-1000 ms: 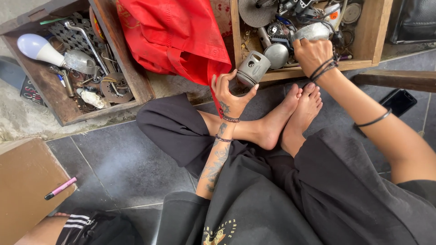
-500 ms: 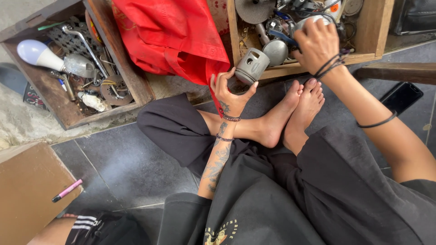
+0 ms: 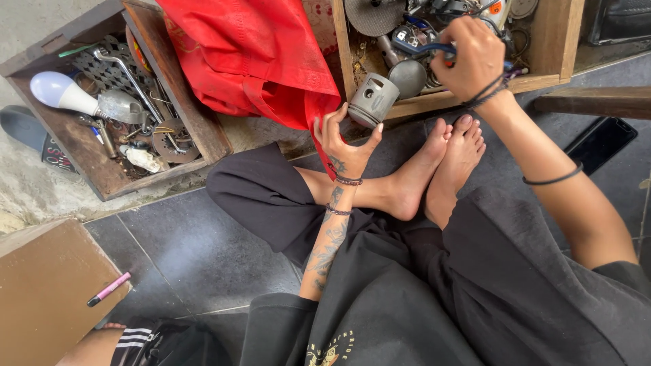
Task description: The person sits on the floor and cleans a metal piston using a wire brush. They hold the piston in their left hand and scrub its surface with the brush in their right hand, rotating the object to clean different sides.
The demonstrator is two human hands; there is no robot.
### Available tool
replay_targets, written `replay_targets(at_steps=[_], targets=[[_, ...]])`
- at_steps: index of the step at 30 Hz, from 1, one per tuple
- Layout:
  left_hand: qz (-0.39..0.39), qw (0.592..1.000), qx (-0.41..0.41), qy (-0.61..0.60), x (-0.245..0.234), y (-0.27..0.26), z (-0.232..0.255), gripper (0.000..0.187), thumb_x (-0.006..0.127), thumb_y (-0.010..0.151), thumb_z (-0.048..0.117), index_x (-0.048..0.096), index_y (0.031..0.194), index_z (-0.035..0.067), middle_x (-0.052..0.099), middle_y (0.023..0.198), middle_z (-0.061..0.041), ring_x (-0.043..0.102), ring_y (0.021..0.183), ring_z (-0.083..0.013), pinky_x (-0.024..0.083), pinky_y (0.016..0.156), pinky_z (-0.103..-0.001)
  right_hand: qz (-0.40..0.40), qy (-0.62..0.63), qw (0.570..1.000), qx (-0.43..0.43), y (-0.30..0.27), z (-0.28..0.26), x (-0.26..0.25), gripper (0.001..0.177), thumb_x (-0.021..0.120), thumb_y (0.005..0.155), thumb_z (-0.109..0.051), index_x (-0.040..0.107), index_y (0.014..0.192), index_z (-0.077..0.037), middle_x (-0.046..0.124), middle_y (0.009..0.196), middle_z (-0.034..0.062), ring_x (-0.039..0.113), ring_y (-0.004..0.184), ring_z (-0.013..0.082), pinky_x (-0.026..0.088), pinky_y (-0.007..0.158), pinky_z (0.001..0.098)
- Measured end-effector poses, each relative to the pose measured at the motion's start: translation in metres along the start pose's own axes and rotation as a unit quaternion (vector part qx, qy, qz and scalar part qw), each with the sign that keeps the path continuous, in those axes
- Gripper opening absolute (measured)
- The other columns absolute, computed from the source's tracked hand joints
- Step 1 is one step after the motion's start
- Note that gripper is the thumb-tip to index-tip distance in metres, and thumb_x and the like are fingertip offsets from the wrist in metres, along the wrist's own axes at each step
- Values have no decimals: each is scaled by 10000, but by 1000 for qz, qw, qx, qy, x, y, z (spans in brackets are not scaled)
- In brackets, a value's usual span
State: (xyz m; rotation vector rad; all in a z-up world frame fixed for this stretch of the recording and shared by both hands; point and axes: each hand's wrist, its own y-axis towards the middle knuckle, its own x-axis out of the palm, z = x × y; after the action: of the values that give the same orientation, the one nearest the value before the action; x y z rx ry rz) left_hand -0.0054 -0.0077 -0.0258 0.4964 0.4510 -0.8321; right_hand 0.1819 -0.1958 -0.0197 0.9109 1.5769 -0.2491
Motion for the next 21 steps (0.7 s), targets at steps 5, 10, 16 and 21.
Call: replay_targets(at_steps=[5,10,16,21], targets=[[-11,1000,5,11,2,9,3,635,858,707,373,628,1192,33,624,1124,-56,622,1010,-251,339,1177,-514,-10,286,948,143,-15,-18,-22,286,588,982,119,444,1229,134,615,758,133,463,535,193,342,493,290],[-13,1000,-2,28,2,17,13,622,864,688,352,615,1183,72,660,1113,-49,628,993,-264,386,1127,-493,-51,349,916,193,-24,-70,-38,258,453,1032,81,502,1285,94,534,756,82,446,608,179,381,595,313],[40,999,23,-6,23,5,-9,664,872,744,501,672,1274,154,640,1089,-21,662,1020,-230,348,1145,-534,-22,402,899,171,-58,-80,-1,194,512,1100,-71,625,1243,-7,636,699,81,607,590,261,480,617,337],[18,999,47,-21,23,8,-25,721,944,666,478,696,1255,144,676,1082,-33,690,1035,-238,354,1175,-472,-21,367,913,179,-64,-61,12,154,593,1079,-39,703,1186,-18,649,654,59,613,565,248,486,576,344]])
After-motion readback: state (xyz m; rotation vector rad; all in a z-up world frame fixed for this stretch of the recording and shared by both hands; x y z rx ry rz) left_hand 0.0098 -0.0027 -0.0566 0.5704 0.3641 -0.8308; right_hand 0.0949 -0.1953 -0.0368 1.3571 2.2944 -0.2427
